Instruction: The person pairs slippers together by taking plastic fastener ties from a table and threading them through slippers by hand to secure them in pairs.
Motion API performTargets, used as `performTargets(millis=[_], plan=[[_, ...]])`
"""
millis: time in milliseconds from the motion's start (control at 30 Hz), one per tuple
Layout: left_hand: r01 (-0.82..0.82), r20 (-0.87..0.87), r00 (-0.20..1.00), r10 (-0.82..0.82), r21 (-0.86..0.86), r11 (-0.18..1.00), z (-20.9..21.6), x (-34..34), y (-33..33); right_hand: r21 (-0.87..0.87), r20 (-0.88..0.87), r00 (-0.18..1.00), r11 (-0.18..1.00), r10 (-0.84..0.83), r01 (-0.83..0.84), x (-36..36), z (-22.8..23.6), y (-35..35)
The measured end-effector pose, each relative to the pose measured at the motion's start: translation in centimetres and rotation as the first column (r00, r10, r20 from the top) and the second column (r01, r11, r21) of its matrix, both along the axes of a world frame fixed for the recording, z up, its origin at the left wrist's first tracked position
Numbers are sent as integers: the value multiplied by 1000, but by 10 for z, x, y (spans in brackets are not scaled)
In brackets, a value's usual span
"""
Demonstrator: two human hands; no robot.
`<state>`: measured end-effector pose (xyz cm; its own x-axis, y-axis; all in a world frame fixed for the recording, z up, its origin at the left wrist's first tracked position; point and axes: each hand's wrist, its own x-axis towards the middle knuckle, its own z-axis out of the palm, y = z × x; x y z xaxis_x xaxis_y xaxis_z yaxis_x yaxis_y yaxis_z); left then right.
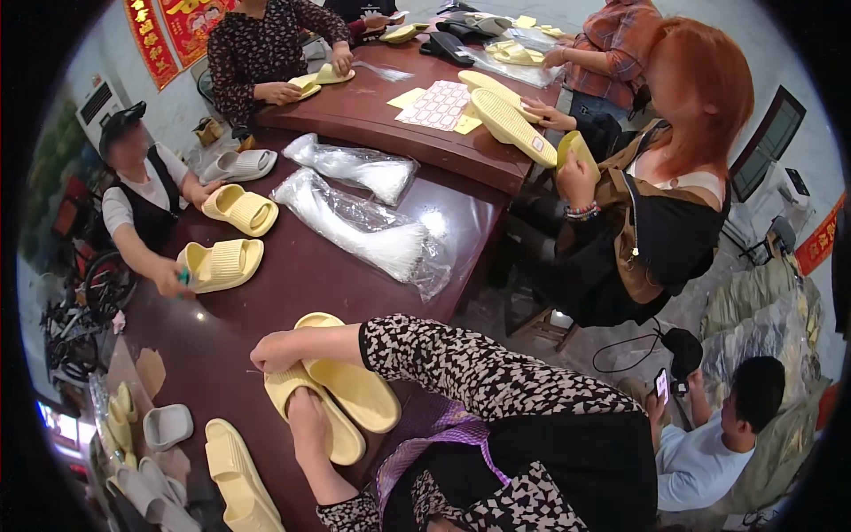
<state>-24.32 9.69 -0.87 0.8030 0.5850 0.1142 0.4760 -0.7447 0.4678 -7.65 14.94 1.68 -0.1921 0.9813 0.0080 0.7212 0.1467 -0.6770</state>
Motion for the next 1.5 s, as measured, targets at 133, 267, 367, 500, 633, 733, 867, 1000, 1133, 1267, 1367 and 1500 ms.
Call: performTargets(millis=[133, 267, 367, 500, 633, 733, 867, 1000, 1133, 1267, 1367, 1500], plan=[[4, 19, 1000, -4, 25, 1000, 3, 5, -5, -17, 1, 999, 999, -40, 40, 3, -4, -3], [-19, 64, 998, 16, 48, 999, -2, 4, -8, -6, -62, 998, 1000, -24, 23, 4, -9, -4], [-28, 121, 992, 21, 52, 998, -5, -2, -10, 15, -140, 989, 999, 38, -37, 1, -14, -4], [-47, 73, 996, 48, -20, 999, -12, -10, -5, 70, -258, 963, 995, 82, -66, -8, -21, 0], [-82, 22, 996, 83, -18, 996, -12, -17, -5, 168, -266, 956, 983, 120, -77, -4, -27, 8], [-55, 95, 994, 53, 21, 998, -6, -13, -5, 45, -529, 848, 997, -28, 61, -1, -10, -4], [-68, 167, 984, 63, 21, 997, -3, -29, -4, -53, -614, 777, 989, -140, 137, -11, 1, -10], [-35, 379, 925, 33, -2, 999, 10, -36, -18, -46, -673, 711, 970, -207, 239, 5, 2, -18], [-99, 519, 845, 129, -85, 991, 49, -34, -14, 46, -687, 714, 972, -136, 230, 19, 5, -30], [-166, 711, 621, 331, -293, 942, 70, -4, 22, 158, -647, 760, 965, -58, 208, 13, 14, -42], [-40, 690, 581, 431, -505, 862, 69, 21, 53, 209, -586, 809, 954, -52, 213, 3, 14, -52], [137, 637, 594, 492, -682, 718, 54, 46, 62, 252, -565, 823, 936, -63, 244, 12, 8, -61]])
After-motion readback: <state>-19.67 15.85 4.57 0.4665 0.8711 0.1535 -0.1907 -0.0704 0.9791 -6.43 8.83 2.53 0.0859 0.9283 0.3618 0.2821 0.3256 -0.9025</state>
